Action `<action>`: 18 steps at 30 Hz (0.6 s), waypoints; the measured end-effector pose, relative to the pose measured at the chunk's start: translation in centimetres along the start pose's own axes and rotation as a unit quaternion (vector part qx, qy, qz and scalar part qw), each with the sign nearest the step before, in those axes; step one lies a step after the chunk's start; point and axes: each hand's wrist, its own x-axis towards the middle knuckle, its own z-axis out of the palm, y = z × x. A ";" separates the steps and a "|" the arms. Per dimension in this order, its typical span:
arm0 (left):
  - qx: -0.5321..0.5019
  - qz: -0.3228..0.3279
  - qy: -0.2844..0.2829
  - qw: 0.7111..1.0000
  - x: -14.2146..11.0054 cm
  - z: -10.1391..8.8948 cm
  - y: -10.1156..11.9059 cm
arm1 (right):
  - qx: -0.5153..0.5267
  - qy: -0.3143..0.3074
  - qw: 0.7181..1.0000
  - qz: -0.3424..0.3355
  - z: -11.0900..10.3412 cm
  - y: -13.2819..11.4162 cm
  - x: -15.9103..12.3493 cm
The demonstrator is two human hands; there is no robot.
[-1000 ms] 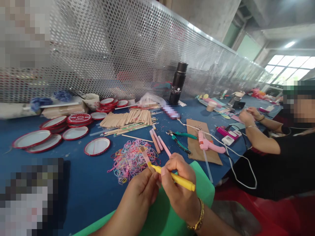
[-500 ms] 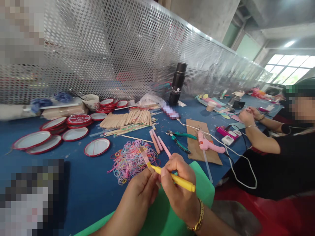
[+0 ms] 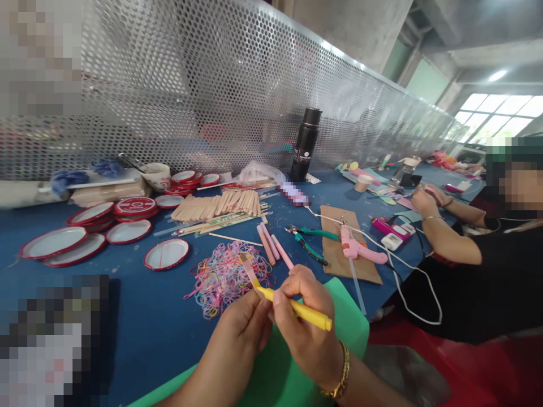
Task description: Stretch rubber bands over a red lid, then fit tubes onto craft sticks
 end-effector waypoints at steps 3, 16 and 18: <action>0.004 -0.009 0.002 1.000 -0.1 0.1 0.3 | -0.009 0.013 1.000 0.014 0.0 0.0 0.0; 0.002 -0.018 0.005 1.000 0.1 -0.1 -0.1 | 0.007 0.006 1.000 0.009 -0.1 0.2 -0.1; 0.003 -0.017 0.002 1.000 0.1 -0.1 -0.2 | 0.006 -0.001 1.000 0.006 -0.1 0.2 -0.1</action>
